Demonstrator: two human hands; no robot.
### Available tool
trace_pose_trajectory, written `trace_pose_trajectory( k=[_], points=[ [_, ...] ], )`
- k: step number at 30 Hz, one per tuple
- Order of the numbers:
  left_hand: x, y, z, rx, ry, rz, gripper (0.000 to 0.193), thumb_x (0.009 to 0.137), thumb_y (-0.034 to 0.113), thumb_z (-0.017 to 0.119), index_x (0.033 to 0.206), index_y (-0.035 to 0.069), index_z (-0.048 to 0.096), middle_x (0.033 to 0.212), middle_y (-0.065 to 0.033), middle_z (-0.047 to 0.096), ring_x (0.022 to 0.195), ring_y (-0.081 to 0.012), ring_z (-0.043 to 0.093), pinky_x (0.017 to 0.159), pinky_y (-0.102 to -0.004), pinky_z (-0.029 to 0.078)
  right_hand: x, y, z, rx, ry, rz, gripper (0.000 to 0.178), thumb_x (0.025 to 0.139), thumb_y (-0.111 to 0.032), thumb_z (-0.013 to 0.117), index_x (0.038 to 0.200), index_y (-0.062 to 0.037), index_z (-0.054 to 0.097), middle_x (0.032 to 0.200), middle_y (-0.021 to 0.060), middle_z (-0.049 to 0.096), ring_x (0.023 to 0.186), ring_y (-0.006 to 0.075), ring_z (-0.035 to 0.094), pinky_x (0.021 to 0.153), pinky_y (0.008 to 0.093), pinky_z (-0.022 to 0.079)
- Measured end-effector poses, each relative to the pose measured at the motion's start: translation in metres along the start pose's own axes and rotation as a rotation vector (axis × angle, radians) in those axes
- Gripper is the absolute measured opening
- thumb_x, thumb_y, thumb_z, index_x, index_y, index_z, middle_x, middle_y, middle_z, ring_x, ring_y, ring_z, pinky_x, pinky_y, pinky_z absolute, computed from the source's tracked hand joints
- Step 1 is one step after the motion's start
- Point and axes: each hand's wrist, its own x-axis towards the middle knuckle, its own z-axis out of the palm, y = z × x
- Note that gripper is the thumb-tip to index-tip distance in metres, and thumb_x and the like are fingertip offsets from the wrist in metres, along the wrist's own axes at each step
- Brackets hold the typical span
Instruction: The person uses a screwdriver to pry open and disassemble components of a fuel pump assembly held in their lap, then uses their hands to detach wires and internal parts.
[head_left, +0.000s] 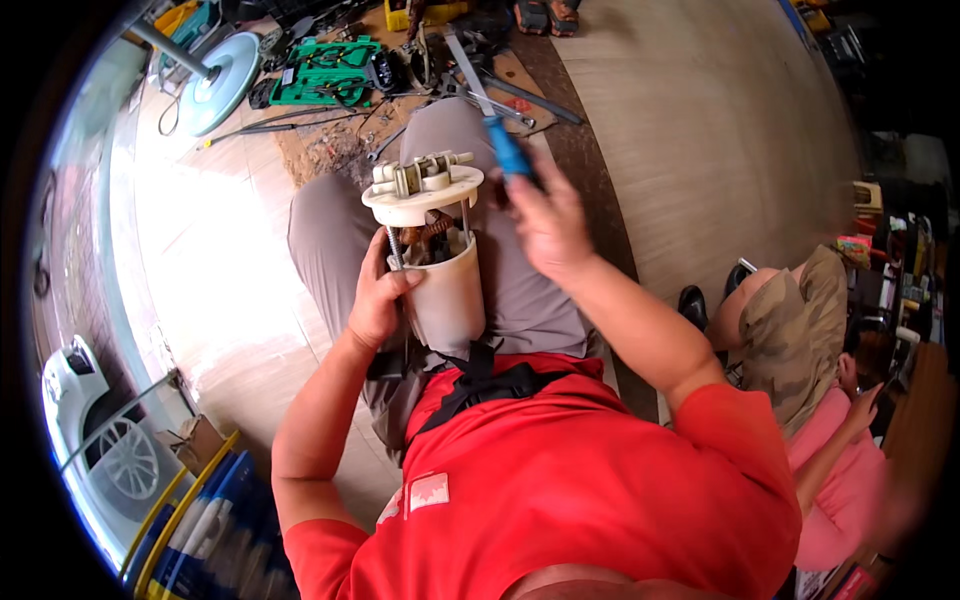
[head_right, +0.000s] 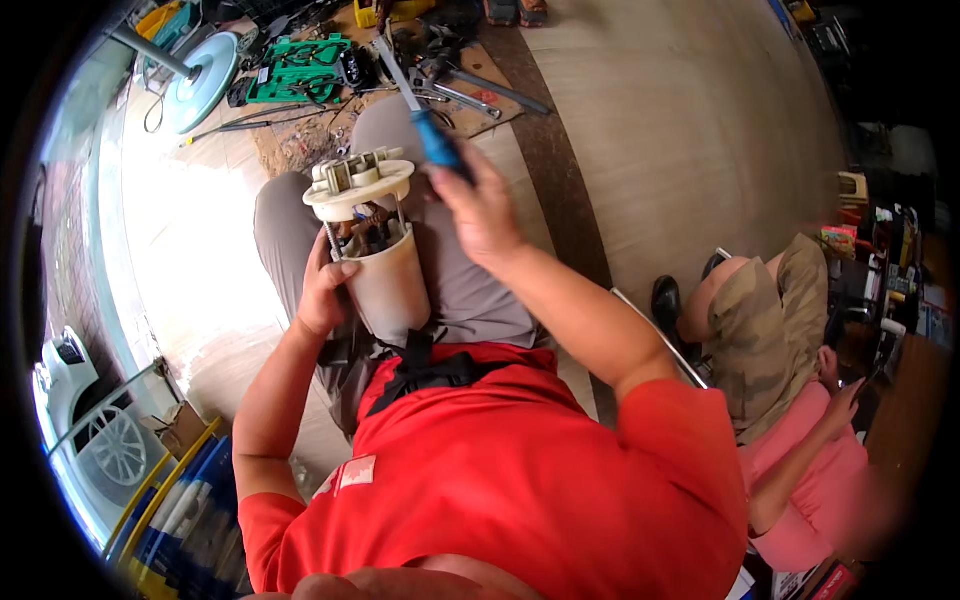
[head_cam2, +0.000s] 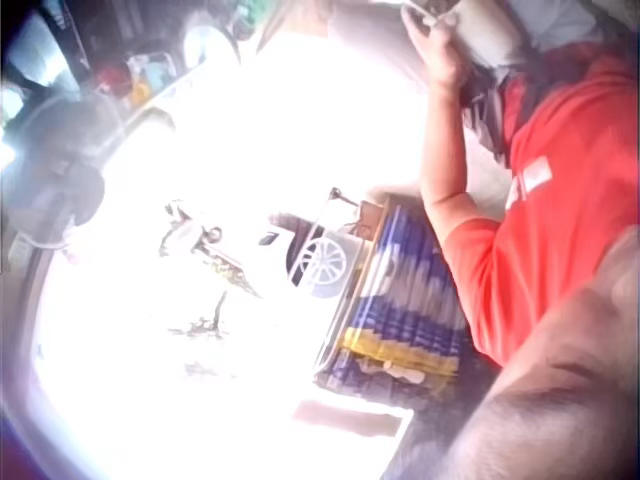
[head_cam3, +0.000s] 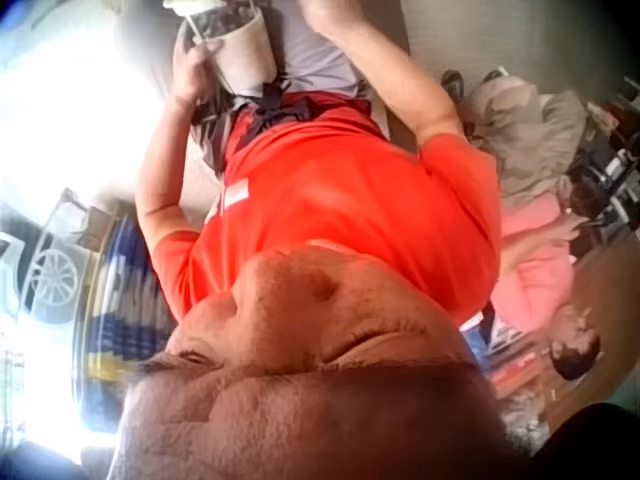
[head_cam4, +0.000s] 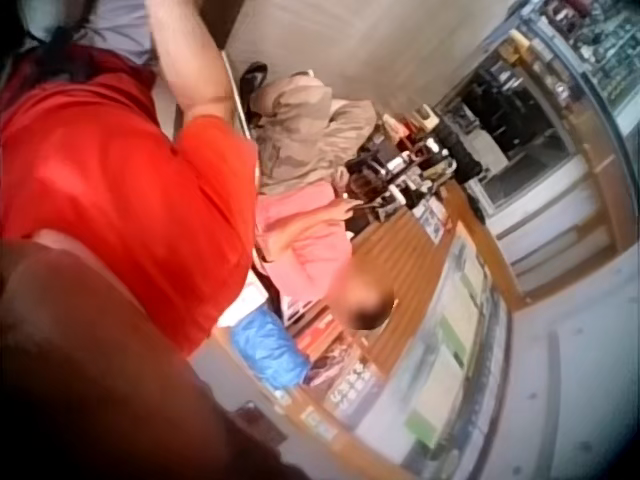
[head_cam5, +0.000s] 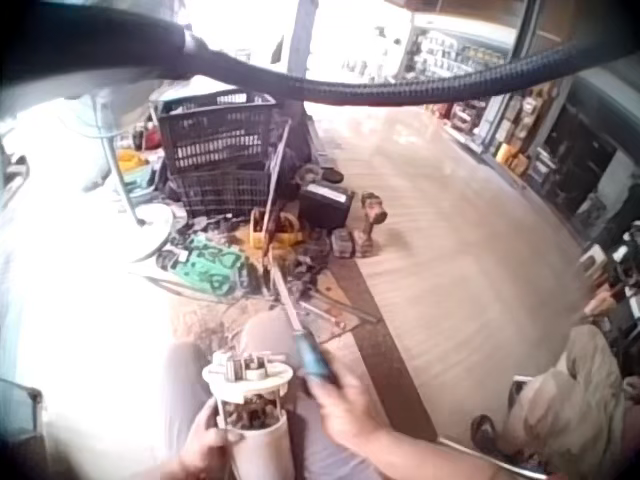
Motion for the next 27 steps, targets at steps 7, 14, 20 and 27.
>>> trace_pose_trajectory(
  k=[7, 14, 20, 27],
  points=[
    [0.017, 0.026, -0.009, 0.126, -0.119, -0.173, 0.073, 0.084, 0.019, 0.065, 0.149, -0.002, 0.038, 0.142, -0.0129, 0.054, 0.129, -0.0230, 0.050, 0.111, -0.0347, 0.036, 0.019, 0.008, 0.020, -0.504, 0.145, -0.427, 0.050, 0.100, -0.032, 0.066, 0.134, 0.0033, 0.055, 0.116, 0.0156, 0.065, 0.105, 0.0210, 0.061, 0.093, 0.0324, 0.048],
    [0.025, 0.051, -0.009, 0.271, -0.098, -0.260, 0.068, 0.083, 0.007, 0.077, 0.144, -0.003, 0.049, 0.136, -0.0104, 0.060, 0.124, -0.0207, 0.054, 0.109, -0.0333, 0.037, 0.023, 0.006, 0.010, -0.473, 0.149, -0.391, 0.048, 0.101, -0.026, 0.064, 0.137, 0.0040, 0.053, 0.117, 0.0113, 0.065, 0.103, 0.0164, 0.060, 0.093, 0.0288, 0.047],
    [0.016, 0.031, 0.001, -0.003, -0.019, -0.208, 0.068, 0.085, 0.002, 0.073, 0.147, -0.004, 0.044, 0.142, -0.0137, 0.056, 0.131, -0.0255, 0.052, 0.113, -0.0369, 0.037, 0.020, 0.005, 0.000, -0.442, 0.138, -0.337, 0.044, 0.100, -0.022, 0.065, 0.134, 0.0039, 0.054, 0.108, 0.0100, 0.065, 0.099, 0.0160, 0.062, 0.089, 0.0291, 0.050],
    [0.007, 0.002, 0.010, -0.208, 0.025, -0.014, 0.074, 0.086, 0.012, 0.072, 0.148, -0.007, 0.037, 0.144, -0.0173, 0.053, 0.133, -0.0266, 0.051, 0.115, -0.0389, 0.035, -0.024, -0.034, -0.025, -0.070, 0.110, -0.127, 0.037, 0.101, -0.011, 0.058, 0.134, 0.0049, 0.050, 0.091, 0.0087, 0.065, 0.078, 0.0145, 0.064, 0.075, 0.0299, 0.054]
  ],
)
